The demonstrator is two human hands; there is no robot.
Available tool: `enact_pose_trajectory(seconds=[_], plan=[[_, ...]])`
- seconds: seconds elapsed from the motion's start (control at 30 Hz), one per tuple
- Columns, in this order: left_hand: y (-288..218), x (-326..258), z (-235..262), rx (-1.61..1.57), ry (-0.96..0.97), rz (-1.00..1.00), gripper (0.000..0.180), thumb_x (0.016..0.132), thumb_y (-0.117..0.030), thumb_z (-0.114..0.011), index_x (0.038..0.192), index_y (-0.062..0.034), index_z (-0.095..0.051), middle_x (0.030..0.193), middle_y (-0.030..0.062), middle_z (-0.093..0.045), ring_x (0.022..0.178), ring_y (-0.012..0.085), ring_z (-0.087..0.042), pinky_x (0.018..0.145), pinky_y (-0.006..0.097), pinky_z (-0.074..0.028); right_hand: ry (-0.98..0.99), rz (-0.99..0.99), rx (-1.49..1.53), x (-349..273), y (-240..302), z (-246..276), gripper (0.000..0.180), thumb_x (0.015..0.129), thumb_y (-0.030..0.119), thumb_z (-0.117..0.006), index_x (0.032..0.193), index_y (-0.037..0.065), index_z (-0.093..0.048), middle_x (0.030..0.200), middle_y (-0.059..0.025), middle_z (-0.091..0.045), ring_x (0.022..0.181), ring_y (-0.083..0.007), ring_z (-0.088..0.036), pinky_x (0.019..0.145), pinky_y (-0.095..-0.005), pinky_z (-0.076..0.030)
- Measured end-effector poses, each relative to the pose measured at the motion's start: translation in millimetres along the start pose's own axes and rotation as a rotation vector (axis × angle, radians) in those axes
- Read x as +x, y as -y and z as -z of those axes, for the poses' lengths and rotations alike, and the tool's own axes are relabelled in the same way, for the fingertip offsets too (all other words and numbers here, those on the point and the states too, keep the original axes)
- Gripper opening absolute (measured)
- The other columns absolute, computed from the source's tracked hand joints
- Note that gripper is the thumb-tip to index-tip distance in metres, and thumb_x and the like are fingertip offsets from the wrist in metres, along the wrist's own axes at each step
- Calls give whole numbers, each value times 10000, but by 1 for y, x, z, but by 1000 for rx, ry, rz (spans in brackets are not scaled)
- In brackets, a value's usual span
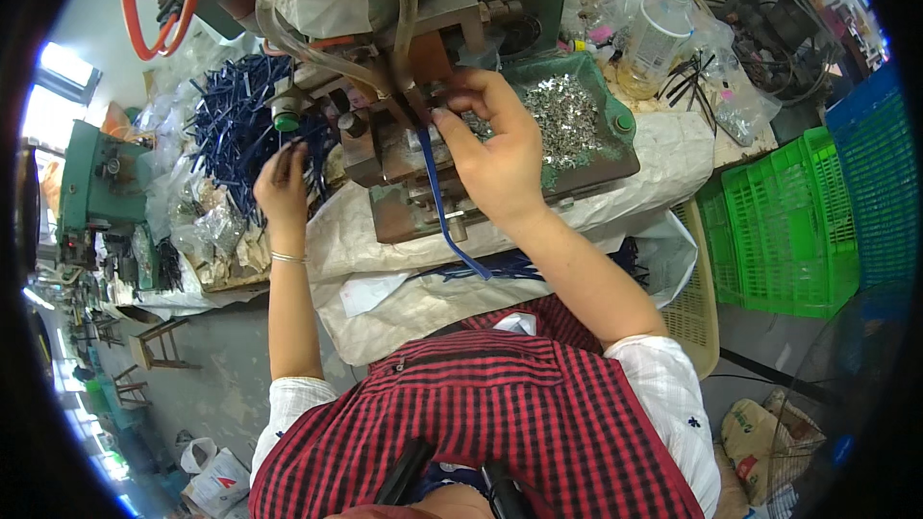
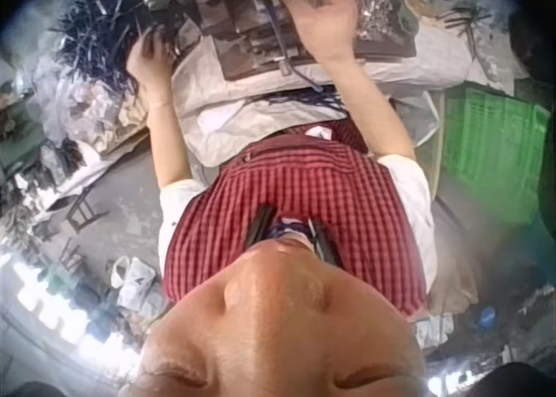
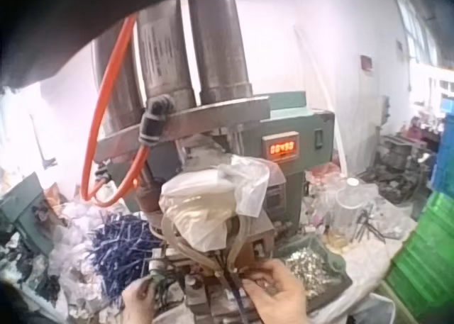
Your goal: The person inserts a blue wire into a machine, places a metal component onto the wire, and operates the machine to crimp the component onto the wire. The person repeats this process with multiple wires and components.
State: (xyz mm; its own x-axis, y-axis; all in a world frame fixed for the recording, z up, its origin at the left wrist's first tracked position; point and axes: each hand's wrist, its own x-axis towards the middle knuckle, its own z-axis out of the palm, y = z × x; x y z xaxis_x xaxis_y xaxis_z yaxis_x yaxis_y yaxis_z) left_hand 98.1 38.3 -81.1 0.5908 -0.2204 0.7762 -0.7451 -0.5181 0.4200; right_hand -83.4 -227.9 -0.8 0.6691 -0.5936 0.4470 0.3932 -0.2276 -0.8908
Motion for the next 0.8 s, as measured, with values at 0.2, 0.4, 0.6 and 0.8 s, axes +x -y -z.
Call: enact_pose_trajectory(seconds=[0.2,0.4,0.6,0.8], plan=[[-20,49,43,-210,-209,483,199,1019,-154,-682,959,16,-765,857,63,-750,703,69,-665,589,223,-520,57,-277,352,-3,17,-13,421,904,-7,-701,1296,-26,-547,934,-59,-724,908,-94,-660,827,-237,-504],[-170,39,68,-131,51,-420,177,918,-145,-757,994,15,-748,1025,146,-759,746,176,-697,613,252,-538,103,-171,164,-10,44,-9,437,909,-27,-639,1337,-18,-552,1059,-120,-733,1016,-152,-676,905,-294,-514],[-223,27,24,-267,308,-681,282,774,-164,-849,975,-17,-717,1030,110,-725,669,172,-645,571,286,-507,160,64,-1227,8,-24,82,325,824,201,-778,1121,72,-739,1355,-228,-615,1372,-422,-489,1071,-529,-440],[-219,30,14,-353,284,-691,300,757,-108,-862,993,-19,-700,966,96,-714,655,179,-645,558,295,-502,55,212,-1094,0,-71,119,212,815,153,-772,1017,96,-740,1326,-182,-628,1325,-380,-533,1006,-492,-480]])
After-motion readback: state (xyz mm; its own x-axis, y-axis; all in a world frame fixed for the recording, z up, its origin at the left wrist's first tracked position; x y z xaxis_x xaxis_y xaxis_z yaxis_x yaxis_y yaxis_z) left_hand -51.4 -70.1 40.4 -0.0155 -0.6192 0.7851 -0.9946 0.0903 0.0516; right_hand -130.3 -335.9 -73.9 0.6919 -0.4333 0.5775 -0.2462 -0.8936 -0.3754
